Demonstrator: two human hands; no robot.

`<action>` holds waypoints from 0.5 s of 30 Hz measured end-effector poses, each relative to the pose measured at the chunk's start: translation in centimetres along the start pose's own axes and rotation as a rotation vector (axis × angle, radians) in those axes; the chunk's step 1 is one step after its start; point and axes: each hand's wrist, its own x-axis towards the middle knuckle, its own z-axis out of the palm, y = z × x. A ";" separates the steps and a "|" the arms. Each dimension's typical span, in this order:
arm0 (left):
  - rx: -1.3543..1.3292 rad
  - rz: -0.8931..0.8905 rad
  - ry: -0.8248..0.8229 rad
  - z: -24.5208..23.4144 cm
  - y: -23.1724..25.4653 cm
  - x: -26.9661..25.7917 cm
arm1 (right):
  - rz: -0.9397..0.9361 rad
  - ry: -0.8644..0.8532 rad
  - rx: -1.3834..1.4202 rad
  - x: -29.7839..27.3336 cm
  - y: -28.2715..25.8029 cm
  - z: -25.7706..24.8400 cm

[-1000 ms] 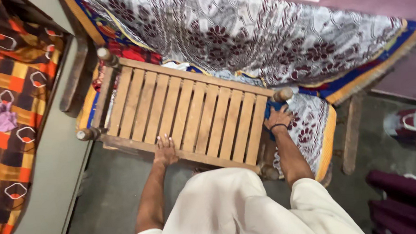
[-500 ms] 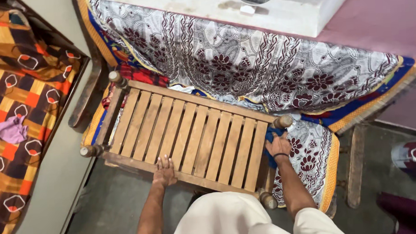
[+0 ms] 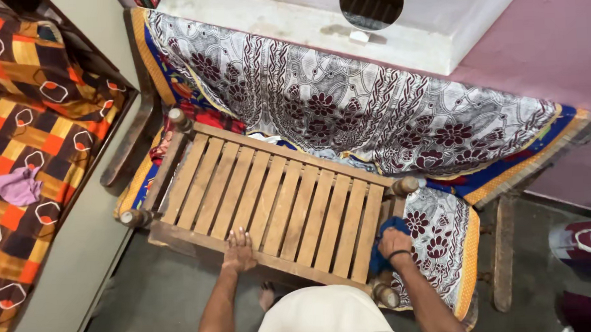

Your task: The person wipes a wooden slatted chair with a blue cloth. They clean the top slats, then flip the chair to clean the underside and legs, and finally wipe the side rails and legs.

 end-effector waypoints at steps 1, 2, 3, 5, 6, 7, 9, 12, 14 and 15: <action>-0.028 -0.003 -0.020 0.3 0.1 -0.2 | 0.071 -0.043 -0.012 -1.0 -0.6 0.3; -0.024 -0.007 -0.016 0.5 0.1 -0.2 | 0.069 -0.060 -0.019 -2.4 -0.9 0.5; -0.024 -0.010 -0.011 0.7 0.1 -0.1 | 0.066 -0.076 -0.029 -3.6 -1.2 0.7; -0.008 -0.019 -0.006 0.9 0.3 0.0 | 0.028 -0.189 -0.066 -5.1 -1.8 0.8; 0.007 -0.023 -0.006 1.0 0.5 0.0 | -0.002 -0.287 -0.094 -6.2 -1.8 0.7; 0.023 -0.028 -0.002 0.9 0.5 0.2 | -0.029 -0.382 -0.120 -6.8 -1.9 0.5; -0.002 -0.032 0.069 1.0 0.8 0.0 | -0.075 -0.448 -0.101 -8.2 -2.0 0.1; 0.046 -0.039 0.048 0.8 0.8 0.0 | -0.203 -0.437 -0.161 -9.1 -1.6 -0.8; 0.085 -0.035 0.017 0.6 0.7 0.1 | -0.289 -0.430 -0.203 -8.9 -1.9 -1.2; 0.090 -0.028 0.007 0.6 0.6 0.0 | -0.324 -0.452 -0.213 -9.0 -2.1 -1.3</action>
